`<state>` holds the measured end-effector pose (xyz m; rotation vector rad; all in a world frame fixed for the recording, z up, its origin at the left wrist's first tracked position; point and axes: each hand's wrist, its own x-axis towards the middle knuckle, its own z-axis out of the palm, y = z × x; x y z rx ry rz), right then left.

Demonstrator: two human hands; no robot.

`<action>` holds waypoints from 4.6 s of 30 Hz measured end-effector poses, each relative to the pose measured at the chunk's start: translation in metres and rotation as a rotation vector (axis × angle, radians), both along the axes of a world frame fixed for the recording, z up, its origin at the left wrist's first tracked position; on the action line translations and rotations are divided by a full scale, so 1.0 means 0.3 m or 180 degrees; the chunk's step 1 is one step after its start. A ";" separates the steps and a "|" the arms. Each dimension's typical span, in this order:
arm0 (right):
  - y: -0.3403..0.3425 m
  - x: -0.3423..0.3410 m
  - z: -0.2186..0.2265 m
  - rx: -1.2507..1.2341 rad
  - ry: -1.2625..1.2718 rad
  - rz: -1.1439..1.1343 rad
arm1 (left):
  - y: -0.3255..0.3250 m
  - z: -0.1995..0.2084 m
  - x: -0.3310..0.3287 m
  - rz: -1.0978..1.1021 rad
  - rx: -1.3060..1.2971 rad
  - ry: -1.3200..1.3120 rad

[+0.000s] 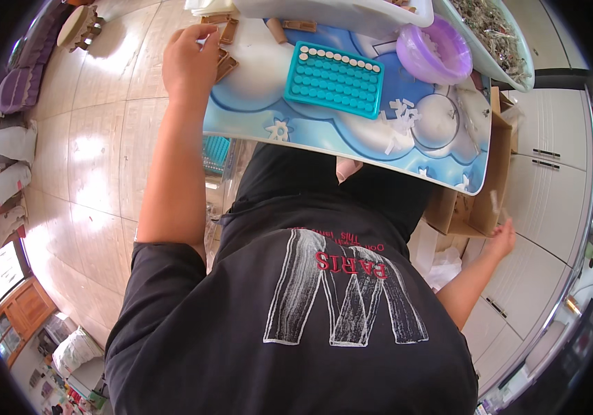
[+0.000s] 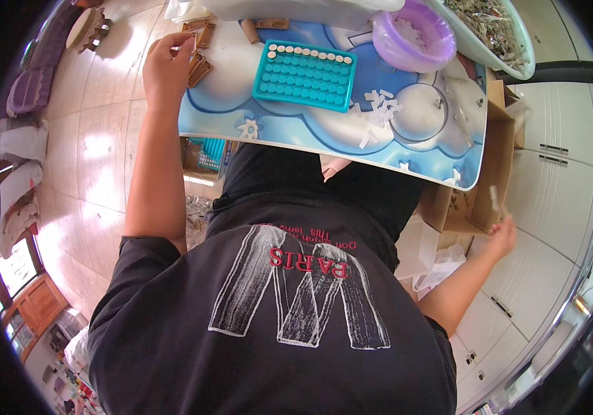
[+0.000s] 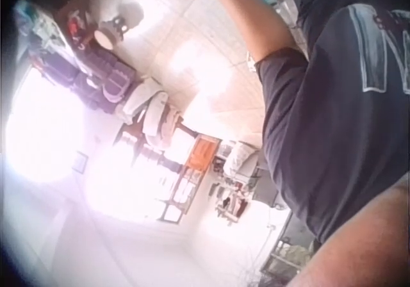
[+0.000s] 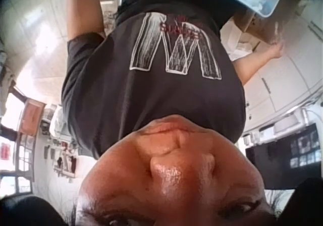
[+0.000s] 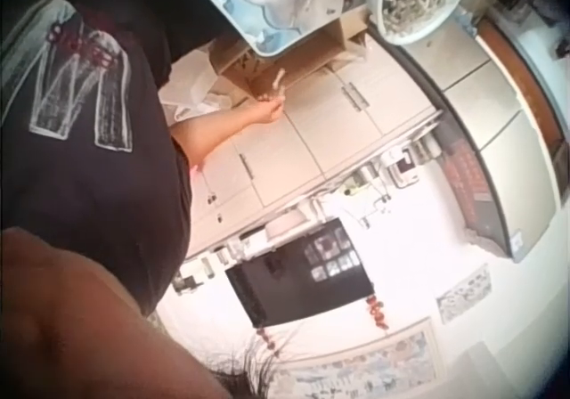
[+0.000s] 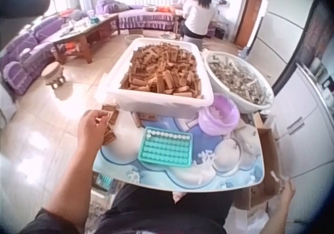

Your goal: The person assembles small plastic components by hand, taking connectors from storage bins and placing them into an assembly tray.

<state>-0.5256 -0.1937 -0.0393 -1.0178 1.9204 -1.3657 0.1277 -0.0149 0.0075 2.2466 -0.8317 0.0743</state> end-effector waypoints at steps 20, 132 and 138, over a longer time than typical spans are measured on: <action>0.068 0.800 0.231 -0.1356 0.1535 0.2618 | -0.208 0.012 -0.092 -0.0704 0.1410 -0.0833; 0.350 1.121 0.301 -0.2052 0.1895 0.4266 | 0.087 0.044 -0.558 -0.2251 -0.0971 0.5764; 0.357 1.124 0.283 -0.1949 0.1847 0.4298 | 0.085 0.043 -0.568 -0.2189 -0.0731 0.5226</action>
